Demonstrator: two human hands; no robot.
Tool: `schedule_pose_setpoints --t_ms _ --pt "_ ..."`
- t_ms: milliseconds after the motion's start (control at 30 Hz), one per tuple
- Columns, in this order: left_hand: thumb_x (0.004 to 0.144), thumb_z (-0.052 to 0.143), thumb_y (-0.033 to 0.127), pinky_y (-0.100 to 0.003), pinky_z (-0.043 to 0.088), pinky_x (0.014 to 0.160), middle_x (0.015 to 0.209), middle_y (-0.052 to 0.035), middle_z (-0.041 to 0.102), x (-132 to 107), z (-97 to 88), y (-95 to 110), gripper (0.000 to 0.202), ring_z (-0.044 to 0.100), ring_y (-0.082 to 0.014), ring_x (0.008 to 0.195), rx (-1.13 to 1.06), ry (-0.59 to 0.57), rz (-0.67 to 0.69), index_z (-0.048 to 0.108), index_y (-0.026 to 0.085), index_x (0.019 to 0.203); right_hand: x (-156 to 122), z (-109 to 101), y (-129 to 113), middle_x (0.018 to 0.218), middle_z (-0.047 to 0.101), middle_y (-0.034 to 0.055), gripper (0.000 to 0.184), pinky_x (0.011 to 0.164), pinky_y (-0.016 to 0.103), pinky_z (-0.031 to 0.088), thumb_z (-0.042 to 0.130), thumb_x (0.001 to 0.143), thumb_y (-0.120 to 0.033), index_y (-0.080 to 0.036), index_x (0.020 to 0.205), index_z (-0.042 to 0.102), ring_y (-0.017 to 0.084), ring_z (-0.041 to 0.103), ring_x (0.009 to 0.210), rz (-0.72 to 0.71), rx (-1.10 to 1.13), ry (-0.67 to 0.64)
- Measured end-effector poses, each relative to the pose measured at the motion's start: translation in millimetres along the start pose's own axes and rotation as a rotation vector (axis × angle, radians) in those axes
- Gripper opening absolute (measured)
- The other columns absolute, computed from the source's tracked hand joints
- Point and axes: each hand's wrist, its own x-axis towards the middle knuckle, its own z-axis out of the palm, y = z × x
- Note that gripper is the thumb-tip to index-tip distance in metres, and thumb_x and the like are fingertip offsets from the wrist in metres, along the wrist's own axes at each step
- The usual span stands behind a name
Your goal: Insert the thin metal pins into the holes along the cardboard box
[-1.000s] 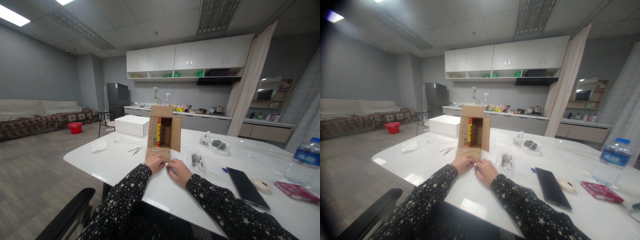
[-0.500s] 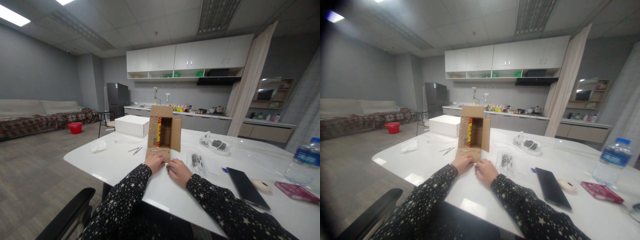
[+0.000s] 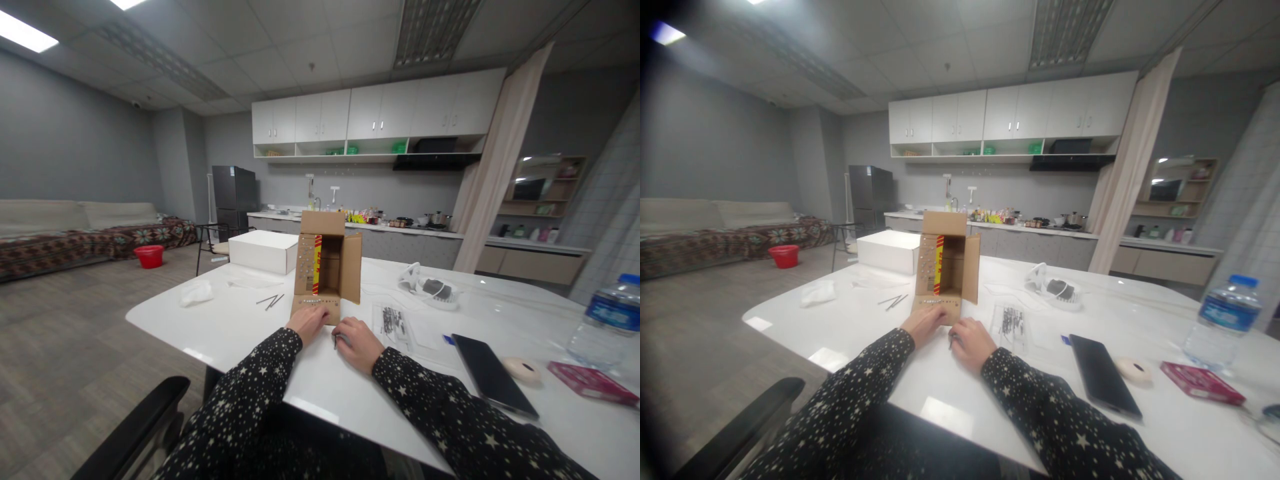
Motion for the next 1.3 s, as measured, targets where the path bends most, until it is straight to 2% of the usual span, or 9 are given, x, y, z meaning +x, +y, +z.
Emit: schedule_pose_setpoints --t_ms 300,433,533,667,833,933,1133,1300 --pt "0.094 0.038 0.027 -0.028 0.050 0.079 0.092 -0.0062 0.064 -1.8 -3.1 -2.6 0.019 0.061 -0.0158 0.086 -0.312 0.326 0.020 0.053 0.017 0.101 -0.1 -1.8 -2.2 0.089 0.061 0.0039 0.017 0.082 0.030 0.037 0.051 0.079 -0.010 -0.018 0.086 0.064 0.017 0.053 0.089 0.010 0.028 0.002" --pt "0.093 0.039 0.024 -0.029 0.049 0.085 0.098 -0.0076 0.059 0.3 -3.7 -5.0 0.015 0.058 -0.0154 0.094 -0.373 0.448 0.086 0.053 0.017 0.097 -0.5 -1.1 -1.2 0.089 0.060 0.0041 0.016 0.082 0.030 0.037 0.051 0.080 -0.010 -0.018 0.086 0.064 0.018 0.052 0.088 0.006 0.027 0.000" --pt "0.091 0.043 0.023 -0.030 0.050 0.083 0.094 -0.0065 0.057 1.9 -3.6 -6.9 0.013 0.058 -0.0155 0.090 -0.387 0.510 0.060 0.054 0.018 0.091 -0.1 -1.0 -1.3 0.089 0.060 0.0043 0.016 0.082 0.030 0.037 0.051 0.080 -0.010 -0.018 0.086 0.064 0.018 0.052 0.088 0.004 0.025 0.000" --pt "0.090 0.046 0.027 -0.030 0.051 0.077 0.086 -0.0049 0.059 3.9 -1.8 -8.7 0.014 0.060 -0.0156 0.082 -0.470 0.509 -0.015 0.056 0.018 0.087 0.1 -1.5 -2.4 0.088 0.060 0.0038 0.016 0.082 0.030 0.036 0.051 0.080 -0.010 -0.018 0.085 0.064 0.017 0.052 0.088 0.008 0.032 -0.001" --pt "0.090 0.046 0.032 -0.032 0.053 0.076 0.085 -0.0055 0.065 7.0 4.2 -12.6 0.016 0.067 -0.0176 0.082 -0.719 0.478 -0.143 0.054 0.018 0.089 -0.6 -0.6 -1.9 0.088 0.060 0.0036 0.016 0.082 0.030 0.036 0.051 0.080 -0.010 -0.018 0.085 0.063 0.017 0.052 0.088 0.004 0.036 0.006" --pt "0.089 0.047 0.034 -0.033 0.053 0.078 0.084 -0.0055 0.067 8.1 7.4 -15.0 0.018 0.068 -0.0186 0.083 -0.795 0.455 -0.191 0.053 0.017 0.090 -0.8 0.0 -1.0 0.088 0.060 0.0037 0.016 0.082 0.030 0.036 0.051 0.079 -0.010 -0.018 0.085 0.063 0.017 0.052 0.087 0.000 0.048 0.006" --pt "0.089 0.047 0.034 -0.033 0.053 0.077 0.084 -0.0055 0.067 7.7 8.0 -15.5 0.019 0.068 -0.0182 0.082 -0.743 0.432 -0.193 0.054 0.017 0.089 -0.6 -0.9 -1.5 0.088 0.060 0.0043 0.016 0.081 0.030 0.036 0.051 0.080 -0.010 -0.018 0.085 0.064 0.018 0.052 0.088 0.001 0.049 0.007" --pt "0.088 0.047 0.029 -0.031 0.053 0.074 0.082 -0.0047 0.065 6.9 6.0 -15.4 0.016 0.064 -0.0161 0.076 -0.561 0.458 -0.146 0.057 0.018 0.087 -0.6 -0.9 -2.6 0.088 0.061 0.0034 0.016 0.082 0.030 0.036 0.052 0.080 -0.010 -0.019 0.085 0.064 0.017 0.052 0.088 0.014 0.046 0.000"
